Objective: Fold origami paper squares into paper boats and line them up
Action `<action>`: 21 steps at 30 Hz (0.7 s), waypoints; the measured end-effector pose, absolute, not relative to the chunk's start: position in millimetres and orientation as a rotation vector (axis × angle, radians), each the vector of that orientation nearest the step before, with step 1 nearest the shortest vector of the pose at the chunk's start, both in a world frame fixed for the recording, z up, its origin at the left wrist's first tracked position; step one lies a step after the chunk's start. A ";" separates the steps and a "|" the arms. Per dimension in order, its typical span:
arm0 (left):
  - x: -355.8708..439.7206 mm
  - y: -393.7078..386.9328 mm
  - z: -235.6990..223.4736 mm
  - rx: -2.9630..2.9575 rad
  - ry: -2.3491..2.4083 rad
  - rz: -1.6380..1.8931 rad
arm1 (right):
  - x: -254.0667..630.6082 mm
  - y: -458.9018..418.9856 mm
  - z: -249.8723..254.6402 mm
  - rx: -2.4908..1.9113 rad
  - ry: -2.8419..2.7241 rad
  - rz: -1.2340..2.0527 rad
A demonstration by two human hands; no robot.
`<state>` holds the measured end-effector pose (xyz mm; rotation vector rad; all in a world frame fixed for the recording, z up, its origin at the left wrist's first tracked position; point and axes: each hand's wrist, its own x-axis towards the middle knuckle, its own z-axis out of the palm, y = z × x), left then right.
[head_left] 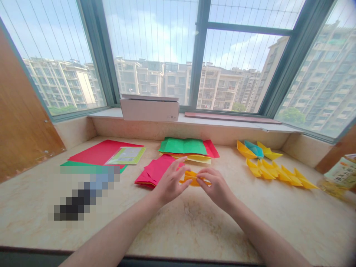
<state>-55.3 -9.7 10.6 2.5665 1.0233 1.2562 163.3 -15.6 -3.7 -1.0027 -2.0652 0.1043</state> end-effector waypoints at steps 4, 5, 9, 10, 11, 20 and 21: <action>-53.6 -10.1 11.1 2.646 1.018 1.144 | 161.0 -18.1 -4.4 -0.992 -2.114 0.051; -53.3 -9.8 10.8 2.643 1.017 1.134 | 160.6 -18.5 -4.5 -0.990 -2.125 0.043; -53.6 -8.6 8.7 2.615 1.044 1.113 | 159.8 -19.2 -4.2 -0.978 -2.147 0.032; -53.9 -8.4 8.2 2.612 1.051 1.100 | 159.8 -19.1 -4.1 -0.974 -2.149 0.031; -54.0 -8.4 7.9 2.607 1.056 1.086 | 159.9 -18.9 -4.1 -0.970 -2.151 0.031; -52.3 -10.6 11.0 2.522 1.004 1.060 | 159.5 -20.1 -3.9 -0.972 -2.138 0.036; -52.3 -10.0 10.7 2.523 0.993 1.063 | 159.2 -20.5 -3.8 -0.979 -2.132 0.030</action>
